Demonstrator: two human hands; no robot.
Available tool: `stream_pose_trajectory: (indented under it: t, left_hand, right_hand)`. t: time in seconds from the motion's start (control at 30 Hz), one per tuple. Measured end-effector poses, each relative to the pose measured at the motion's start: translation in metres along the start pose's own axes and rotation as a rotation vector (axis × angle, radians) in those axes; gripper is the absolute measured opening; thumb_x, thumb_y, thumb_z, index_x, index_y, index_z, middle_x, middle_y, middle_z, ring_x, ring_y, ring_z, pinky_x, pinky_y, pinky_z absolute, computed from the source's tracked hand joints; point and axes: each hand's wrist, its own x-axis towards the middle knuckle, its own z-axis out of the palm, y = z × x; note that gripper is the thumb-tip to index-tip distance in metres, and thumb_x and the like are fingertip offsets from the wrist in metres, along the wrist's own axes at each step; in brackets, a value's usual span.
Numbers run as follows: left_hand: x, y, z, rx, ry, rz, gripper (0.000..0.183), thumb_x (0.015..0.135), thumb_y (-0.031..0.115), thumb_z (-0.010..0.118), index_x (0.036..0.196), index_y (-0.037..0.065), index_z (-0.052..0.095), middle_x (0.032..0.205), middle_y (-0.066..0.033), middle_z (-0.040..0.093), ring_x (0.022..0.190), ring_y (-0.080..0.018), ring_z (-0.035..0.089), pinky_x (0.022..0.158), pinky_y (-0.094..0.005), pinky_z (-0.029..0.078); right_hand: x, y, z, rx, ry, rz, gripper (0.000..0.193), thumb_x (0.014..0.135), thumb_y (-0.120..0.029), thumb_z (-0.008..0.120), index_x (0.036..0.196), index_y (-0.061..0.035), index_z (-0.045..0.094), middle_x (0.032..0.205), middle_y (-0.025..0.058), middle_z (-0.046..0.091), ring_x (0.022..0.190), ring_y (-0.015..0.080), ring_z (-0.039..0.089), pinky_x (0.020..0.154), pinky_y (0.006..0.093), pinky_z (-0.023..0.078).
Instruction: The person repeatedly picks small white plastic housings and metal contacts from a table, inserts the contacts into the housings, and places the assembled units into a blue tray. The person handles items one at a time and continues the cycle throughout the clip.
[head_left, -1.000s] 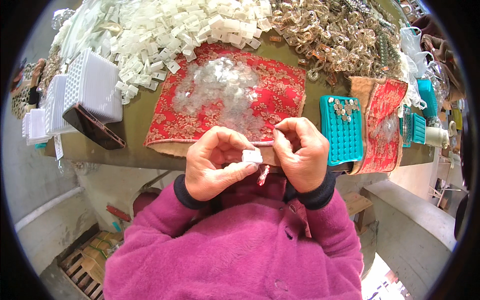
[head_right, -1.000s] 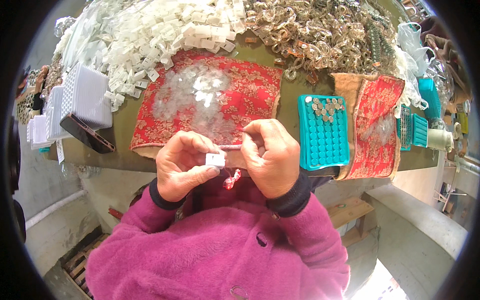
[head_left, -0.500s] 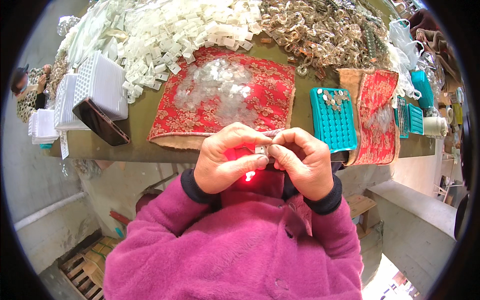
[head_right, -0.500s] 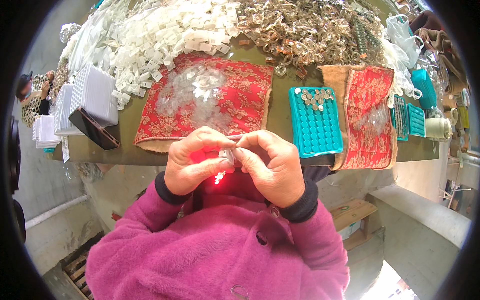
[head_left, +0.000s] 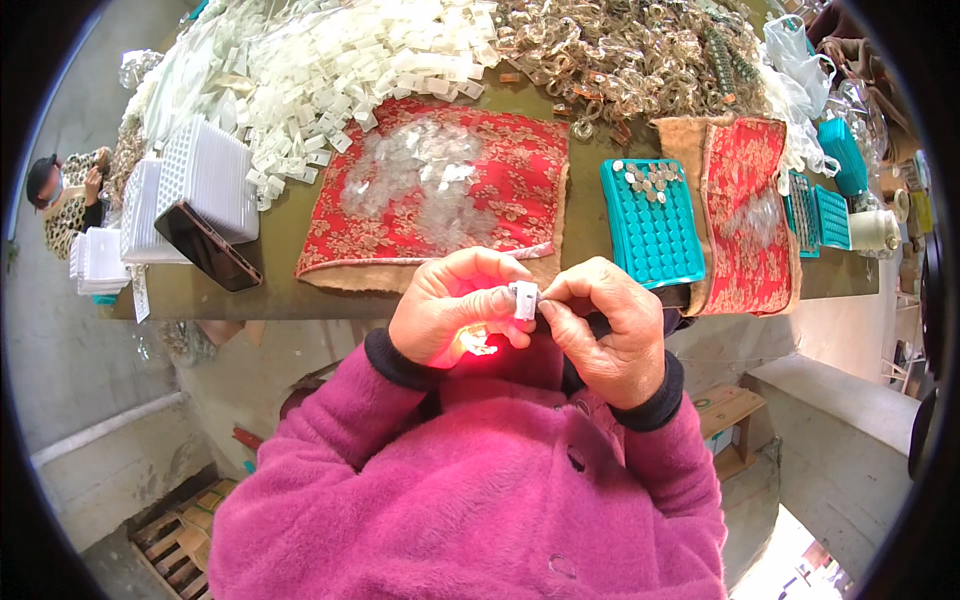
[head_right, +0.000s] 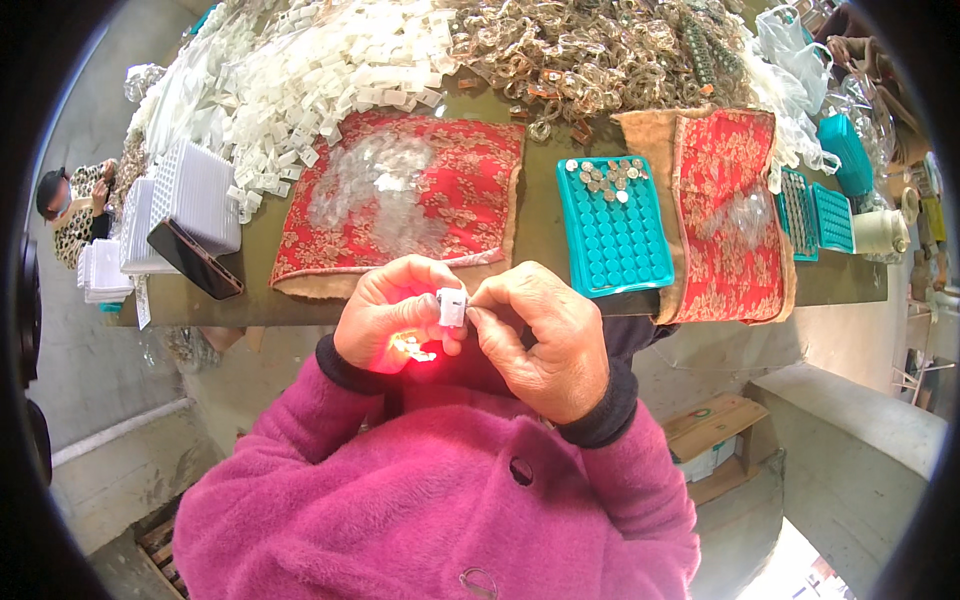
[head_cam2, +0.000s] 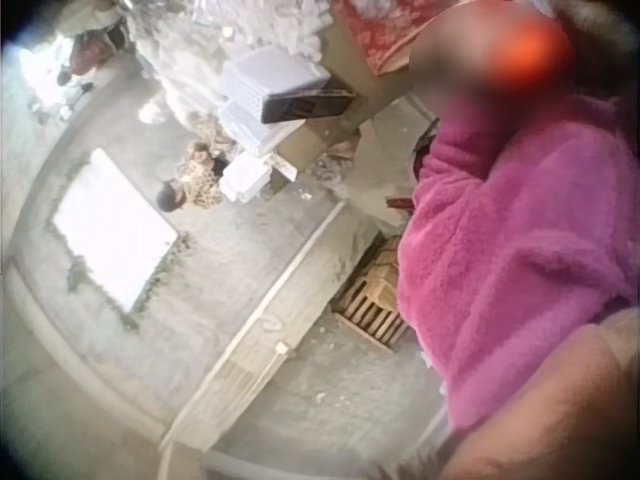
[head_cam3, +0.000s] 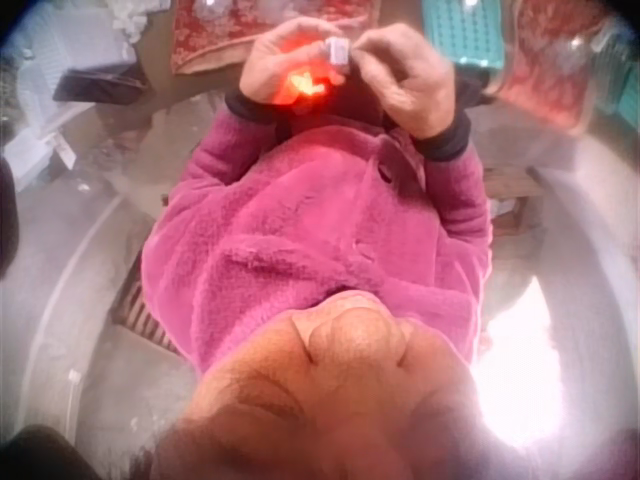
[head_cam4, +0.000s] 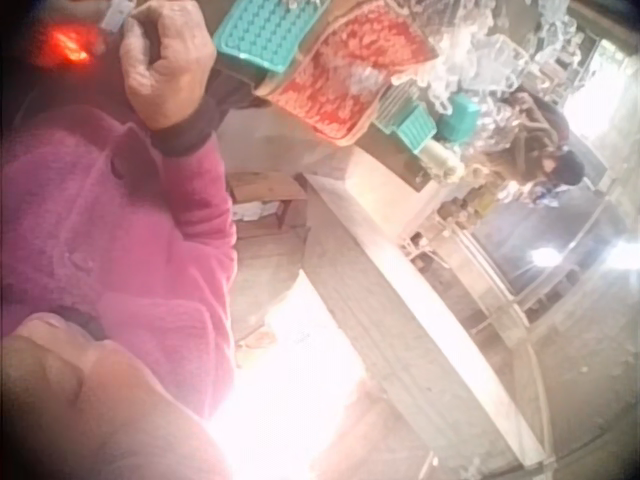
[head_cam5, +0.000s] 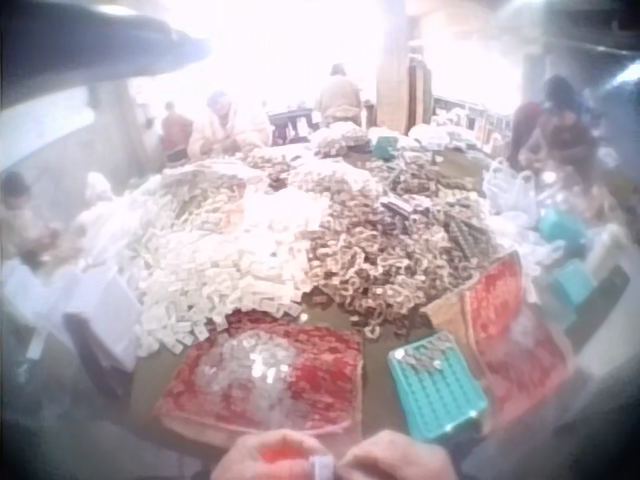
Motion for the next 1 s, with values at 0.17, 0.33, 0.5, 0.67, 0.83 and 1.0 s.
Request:
stream_pose_trajectory:
  t: [0.17,0.33,0.5,0.67,0.83,1.0]
  left_hand:
    - [0.001,-0.002,0.007,0.040,0.021,-0.042,0.024,0.101,0.008,0.071,0.122,-0.001,0.067,0.099,-0.0156,0.075,0.078,-0.0230,0.074,0.067,-0.0315,0.060]
    - [0.004,-0.002,0.015,0.192,0.005,-0.031,0.022,0.101,0.008,0.072,0.121,0.000,0.069,0.097,-0.0141,0.075,0.077,-0.0204,0.073,0.066,-0.0292,0.057]
    - [0.007,-0.005,0.018,0.026,0.027,-0.056,0.022,0.101,0.008,0.071,0.121,0.000,0.069,0.098,-0.0146,0.074,0.078,-0.0213,0.073,0.066,-0.0311,0.060]
    - [0.011,-0.011,0.019,0.025,0.008,-0.070,0.022,0.101,0.009,0.070,0.121,0.000,0.069,0.099,-0.0143,0.074,0.077,-0.0219,0.073,0.068,-0.0320,0.061]
    - [0.012,-0.011,0.016,0.071,-0.032,-0.106,0.018,0.100,0.006,0.071,0.116,-0.001,0.070,0.099,-0.0135,0.074,0.076,-0.0203,0.072,0.068,-0.0317,0.059]
    - [0.014,-0.006,0.022,0.113,-0.084,-0.125,0.017,0.099,0.003,0.073,0.115,-0.002,0.072,0.096,-0.0118,0.075,0.076,-0.0180,0.073,0.070,-0.0307,0.060]
  right_hand:
    - [-0.002,0.002,-0.008,-0.083,-0.028,-0.054,0.016,0.086,0.003,0.076,0.100,-0.0024,0.070,0.089,0.0117,0.067,0.073,0.0260,0.068,0.065,0.0354,0.055]
    - [-0.004,0.005,-0.013,-0.171,-0.020,-0.141,0.014,0.088,0.006,0.076,0.098,0.0001,0.070,0.087,0.0085,0.068,0.072,0.0171,0.066,0.064,0.0296,0.054]
    - [-0.008,0.006,-0.011,-0.047,0.078,-0.092,0.015,0.086,0.007,0.079,0.098,0.0005,0.072,0.090,0.0101,0.071,0.076,0.0200,0.069,0.067,0.0312,0.056]
    - [-0.012,0.009,-0.014,-0.112,0.099,-0.111,0.017,0.083,0.004,0.081,0.097,-0.0017,0.073,0.089,0.0114,0.072,0.079,0.0259,0.071,0.070,0.0343,0.057]
    - [-0.013,0.012,-0.023,-0.068,0.014,-0.066,0.015,0.082,0.005,0.083,0.092,-0.0010,0.074,0.086,0.0093,0.071,0.076,0.0208,0.069,0.068,0.0314,0.054]
    - [-0.012,0.013,-0.029,0.006,-0.056,-0.043,0.014,0.083,0.002,0.080,0.095,-0.0022,0.074,0.084,0.0111,0.070,0.075,0.0263,0.070,0.067,0.0341,0.055]
